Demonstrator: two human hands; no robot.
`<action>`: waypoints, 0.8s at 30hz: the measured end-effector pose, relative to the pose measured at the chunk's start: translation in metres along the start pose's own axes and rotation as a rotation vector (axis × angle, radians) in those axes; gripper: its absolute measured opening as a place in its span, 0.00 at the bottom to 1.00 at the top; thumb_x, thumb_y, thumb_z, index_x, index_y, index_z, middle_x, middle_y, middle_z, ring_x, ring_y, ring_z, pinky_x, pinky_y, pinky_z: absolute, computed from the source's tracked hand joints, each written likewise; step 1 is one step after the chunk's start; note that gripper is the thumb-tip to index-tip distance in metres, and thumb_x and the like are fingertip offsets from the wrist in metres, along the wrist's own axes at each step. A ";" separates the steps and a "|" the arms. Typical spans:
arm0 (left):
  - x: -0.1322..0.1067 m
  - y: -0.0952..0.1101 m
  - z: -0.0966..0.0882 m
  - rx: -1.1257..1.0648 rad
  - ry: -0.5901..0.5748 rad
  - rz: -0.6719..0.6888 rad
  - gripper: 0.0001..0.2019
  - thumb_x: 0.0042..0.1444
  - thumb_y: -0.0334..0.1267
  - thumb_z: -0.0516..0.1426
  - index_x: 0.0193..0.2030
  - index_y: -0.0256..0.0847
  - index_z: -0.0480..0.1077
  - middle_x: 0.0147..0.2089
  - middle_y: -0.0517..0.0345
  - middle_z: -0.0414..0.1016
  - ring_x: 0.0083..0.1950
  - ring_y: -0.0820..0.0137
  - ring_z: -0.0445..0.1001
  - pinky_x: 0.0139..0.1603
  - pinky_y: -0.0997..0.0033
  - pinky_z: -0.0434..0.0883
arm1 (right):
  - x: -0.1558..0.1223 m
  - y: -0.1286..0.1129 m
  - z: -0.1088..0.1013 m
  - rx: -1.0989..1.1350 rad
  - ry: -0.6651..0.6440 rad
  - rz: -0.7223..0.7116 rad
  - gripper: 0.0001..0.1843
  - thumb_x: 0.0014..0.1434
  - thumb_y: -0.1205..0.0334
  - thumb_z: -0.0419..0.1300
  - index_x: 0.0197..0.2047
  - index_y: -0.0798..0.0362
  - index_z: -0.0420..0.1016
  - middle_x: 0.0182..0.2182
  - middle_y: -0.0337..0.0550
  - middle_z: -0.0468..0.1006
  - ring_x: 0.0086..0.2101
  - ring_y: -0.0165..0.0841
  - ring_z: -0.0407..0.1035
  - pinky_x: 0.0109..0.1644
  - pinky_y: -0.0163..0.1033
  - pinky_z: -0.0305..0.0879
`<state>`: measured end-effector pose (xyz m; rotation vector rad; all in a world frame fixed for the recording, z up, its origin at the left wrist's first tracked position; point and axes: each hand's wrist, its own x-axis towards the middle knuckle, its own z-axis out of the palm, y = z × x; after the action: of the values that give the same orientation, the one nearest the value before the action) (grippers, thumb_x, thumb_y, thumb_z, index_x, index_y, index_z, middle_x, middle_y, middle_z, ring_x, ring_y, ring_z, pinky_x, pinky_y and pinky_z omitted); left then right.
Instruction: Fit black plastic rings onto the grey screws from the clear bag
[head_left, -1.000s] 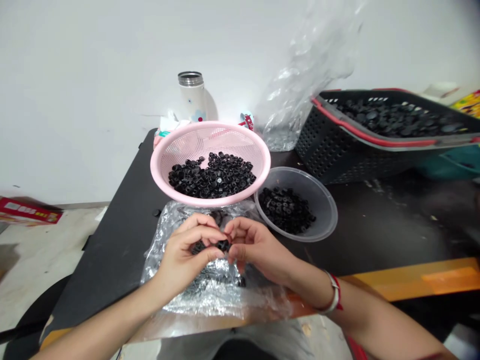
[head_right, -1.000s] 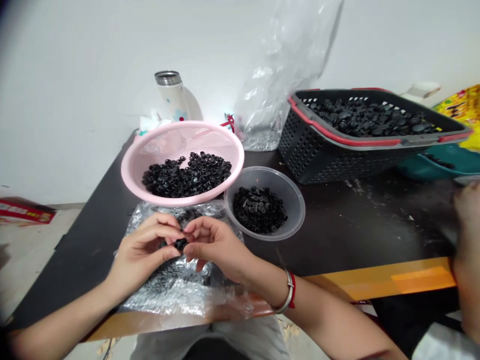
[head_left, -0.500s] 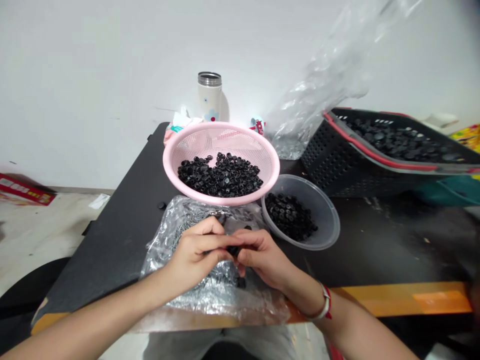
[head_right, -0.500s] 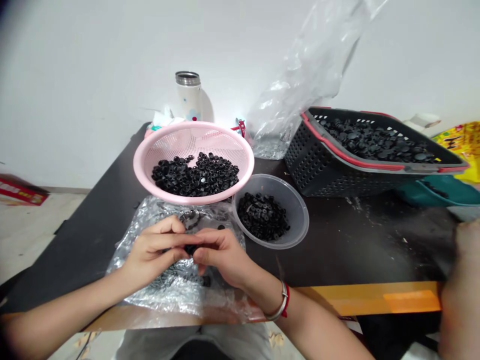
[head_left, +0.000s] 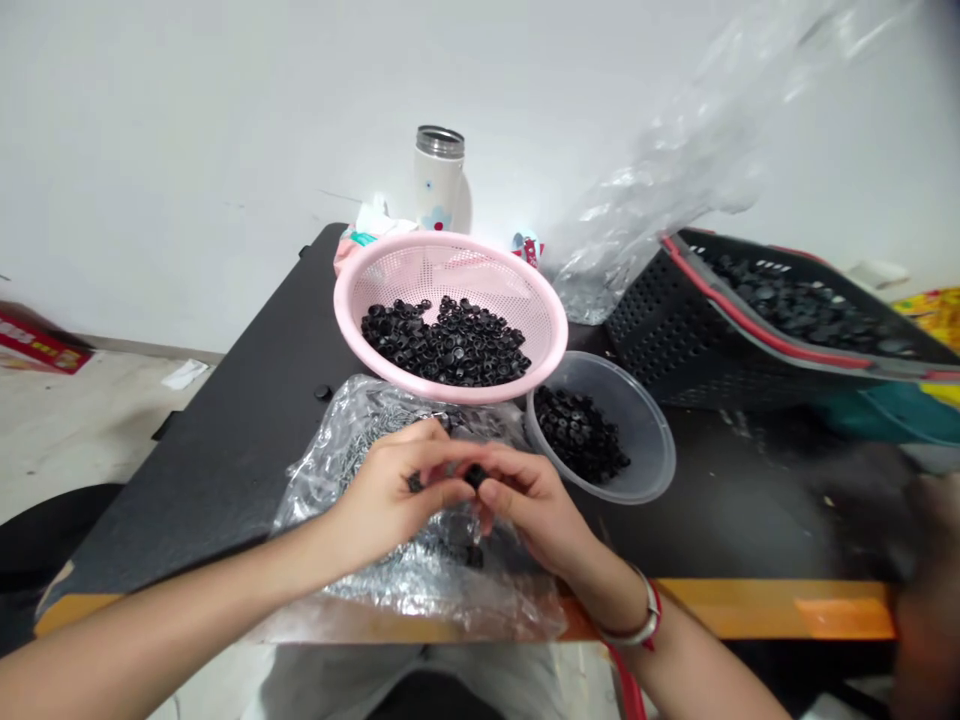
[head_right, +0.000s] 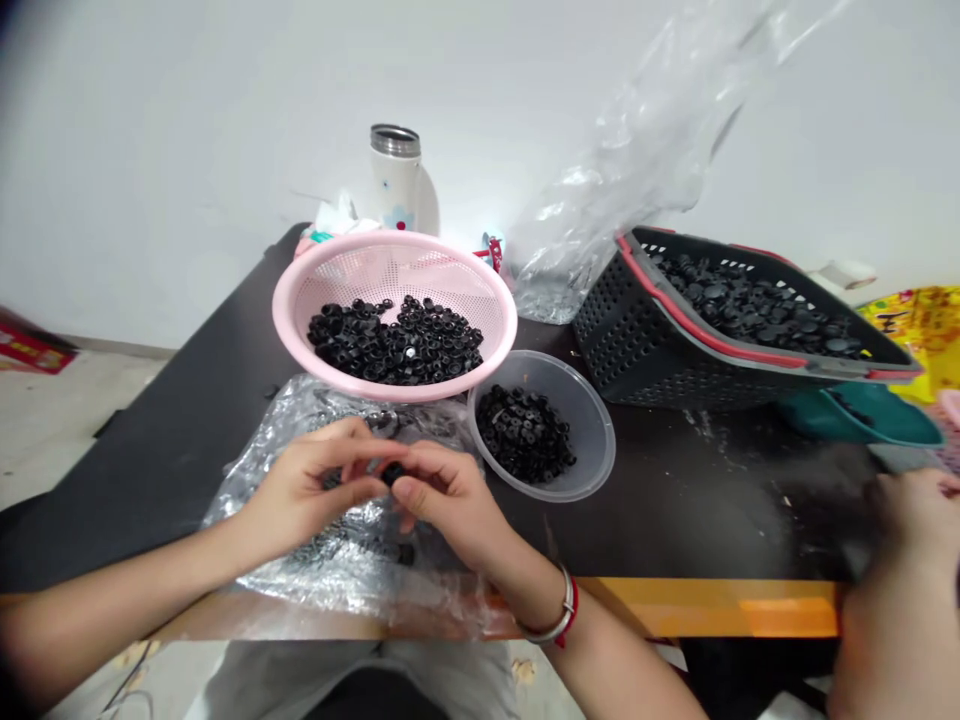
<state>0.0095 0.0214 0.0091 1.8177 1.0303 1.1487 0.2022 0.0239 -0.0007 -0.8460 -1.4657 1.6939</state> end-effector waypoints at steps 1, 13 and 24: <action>0.003 0.001 -0.004 0.012 0.015 -0.020 0.11 0.57 0.35 0.61 0.46 0.43 0.79 0.27 0.62 0.66 0.26 0.75 0.65 0.29 0.75 0.66 | -0.001 -0.004 -0.004 -0.134 0.026 -0.033 0.13 0.62 0.53 0.62 0.44 0.52 0.79 0.34 0.41 0.70 0.26 0.26 0.67 0.25 0.30 0.67; 0.017 -0.008 -0.027 0.065 0.104 -0.061 0.09 0.60 0.37 0.57 0.36 0.39 0.80 0.29 0.57 0.72 0.27 0.74 0.66 0.27 0.74 0.63 | -0.021 -0.029 -0.016 -1.318 -0.209 -0.057 0.18 0.61 0.79 0.48 0.48 0.54 0.70 0.40 0.48 0.72 0.39 0.37 0.70 0.44 0.43 0.71; -0.007 -0.026 0.006 0.528 -0.390 0.331 0.04 0.56 0.36 0.61 0.36 0.40 0.77 0.38 0.53 0.77 0.40 0.63 0.72 0.42 0.63 0.65 | -0.021 -0.030 -0.017 -1.389 -0.206 -0.160 0.20 0.61 0.79 0.49 0.48 0.53 0.75 0.43 0.49 0.71 0.37 0.34 0.72 0.42 0.38 0.72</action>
<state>0.0067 0.0241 -0.0178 2.5820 0.8690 0.6806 0.2305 0.0172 0.0274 -1.1450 -2.7585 0.4277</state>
